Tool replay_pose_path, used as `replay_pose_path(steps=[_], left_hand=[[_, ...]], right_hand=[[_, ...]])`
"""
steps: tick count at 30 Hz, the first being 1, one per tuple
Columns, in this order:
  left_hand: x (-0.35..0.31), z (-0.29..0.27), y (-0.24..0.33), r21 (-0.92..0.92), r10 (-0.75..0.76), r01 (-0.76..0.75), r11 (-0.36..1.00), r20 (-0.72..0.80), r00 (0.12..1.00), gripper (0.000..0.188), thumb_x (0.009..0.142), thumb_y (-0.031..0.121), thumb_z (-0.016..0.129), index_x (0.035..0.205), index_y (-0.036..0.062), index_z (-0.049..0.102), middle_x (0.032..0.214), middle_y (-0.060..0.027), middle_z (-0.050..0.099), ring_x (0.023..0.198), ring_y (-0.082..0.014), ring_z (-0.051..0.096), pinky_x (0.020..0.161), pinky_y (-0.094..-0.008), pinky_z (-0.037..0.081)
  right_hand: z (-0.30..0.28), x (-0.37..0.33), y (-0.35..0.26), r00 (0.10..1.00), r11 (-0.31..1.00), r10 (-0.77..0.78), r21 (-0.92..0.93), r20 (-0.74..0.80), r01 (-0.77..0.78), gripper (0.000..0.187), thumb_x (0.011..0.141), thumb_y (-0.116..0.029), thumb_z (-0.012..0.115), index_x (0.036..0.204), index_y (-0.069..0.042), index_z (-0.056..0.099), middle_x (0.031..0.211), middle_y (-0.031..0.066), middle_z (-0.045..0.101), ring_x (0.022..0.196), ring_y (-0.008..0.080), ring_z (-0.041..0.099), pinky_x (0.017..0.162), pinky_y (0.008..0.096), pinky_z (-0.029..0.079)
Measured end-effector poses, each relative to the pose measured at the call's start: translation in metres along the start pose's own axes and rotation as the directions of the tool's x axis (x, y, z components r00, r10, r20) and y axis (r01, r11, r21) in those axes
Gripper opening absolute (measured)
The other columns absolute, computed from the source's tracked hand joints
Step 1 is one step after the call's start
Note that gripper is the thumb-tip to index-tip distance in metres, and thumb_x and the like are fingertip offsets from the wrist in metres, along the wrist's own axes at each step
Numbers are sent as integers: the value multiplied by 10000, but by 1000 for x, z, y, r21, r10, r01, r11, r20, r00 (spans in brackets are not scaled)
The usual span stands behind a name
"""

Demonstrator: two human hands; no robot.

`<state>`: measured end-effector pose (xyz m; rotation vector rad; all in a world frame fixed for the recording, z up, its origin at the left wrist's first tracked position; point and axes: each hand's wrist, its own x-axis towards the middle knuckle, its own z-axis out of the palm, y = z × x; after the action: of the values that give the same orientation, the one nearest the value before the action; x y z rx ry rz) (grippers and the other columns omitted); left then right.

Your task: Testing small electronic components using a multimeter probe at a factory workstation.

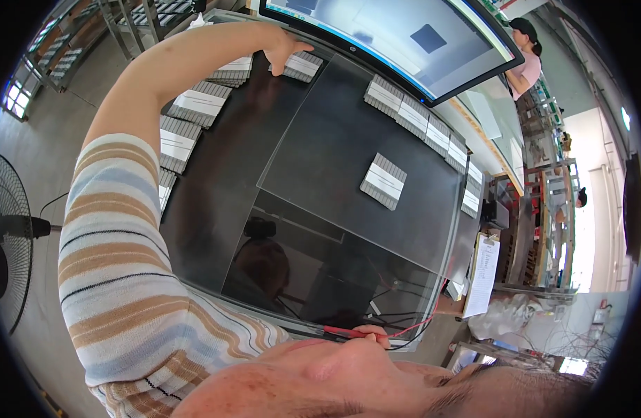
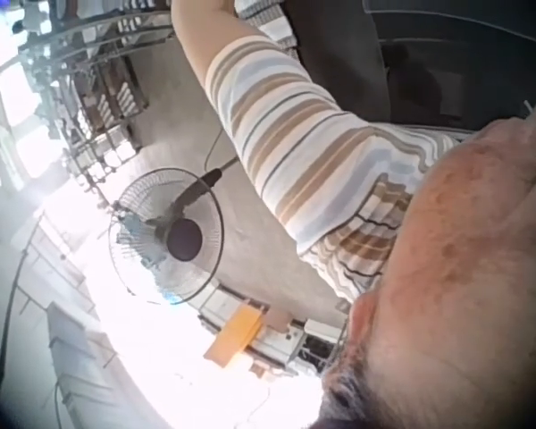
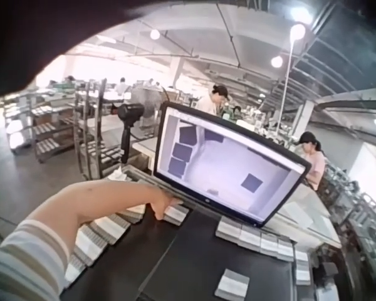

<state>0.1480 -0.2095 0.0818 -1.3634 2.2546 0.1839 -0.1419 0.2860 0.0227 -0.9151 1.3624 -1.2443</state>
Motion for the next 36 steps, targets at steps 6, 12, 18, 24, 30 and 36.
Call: replay_pose_path(steps=[6,12,18,24,30,36], left_hand=[[4,-2,5,-8,45,-46,999,-10,999,1007,570,182,645,1355,246,17,1340,-103,241,1249,-264,222,963,-502,227],[0,0,6,58,-27,27,998,-7,1000,992,581,188,635,1356,240,18,1344,-104,242,1246,-280,221,986,-521,174],[-1,1,2,34,-42,42,999,-1,999,985,588,194,634,1356,243,20,1303,-111,303,1238,-287,231,986,-541,158],[-9,7,-3,28,-11,13,1000,-79,997,980,593,222,644,1356,230,29,1286,-105,331,1218,-284,268,970,-534,196],[-62,41,-43,-61,-57,35,998,-417,907,506,706,238,594,1170,108,441,1119,-125,493,1045,-280,460,870,-416,353],[-93,102,-47,-82,-34,-22,996,-621,783,359,765,242,551,1069,57,508,1104,-94,500,1003,-289,481,827,-388,394]], right_hand=[[0,0,-4,999,999,30,9,30,-30,253,860,-193,470,950,43,481,830,162,559,633,244,587,492,311,481],[1,1,-3,1000,998,20,-63,21,-19,212,865,-152,444,941,42,483,815,162,564,623,236,588,492,305,480],[6,3,-10,1000,987,-2,-159,-5,1,186,862,-121,421,926,42,485,803,163,569,596,226,584,491,295,479],[5,4,-12,999,990,44,-131,1,-43,190,865,-125,416,923,43,485,801,164,570,605,229,588,489,294,479],[4,3,-12,998,995,54,-85,37,-51,199,865,-132,420,939,43,479,796,170,569,611,233,591,482,299,484],[2,2,-9,993,993,116,-21,22,-115,202,867,-134,408,934,44,476,788,175,569,608,236,591,476,293,484]])
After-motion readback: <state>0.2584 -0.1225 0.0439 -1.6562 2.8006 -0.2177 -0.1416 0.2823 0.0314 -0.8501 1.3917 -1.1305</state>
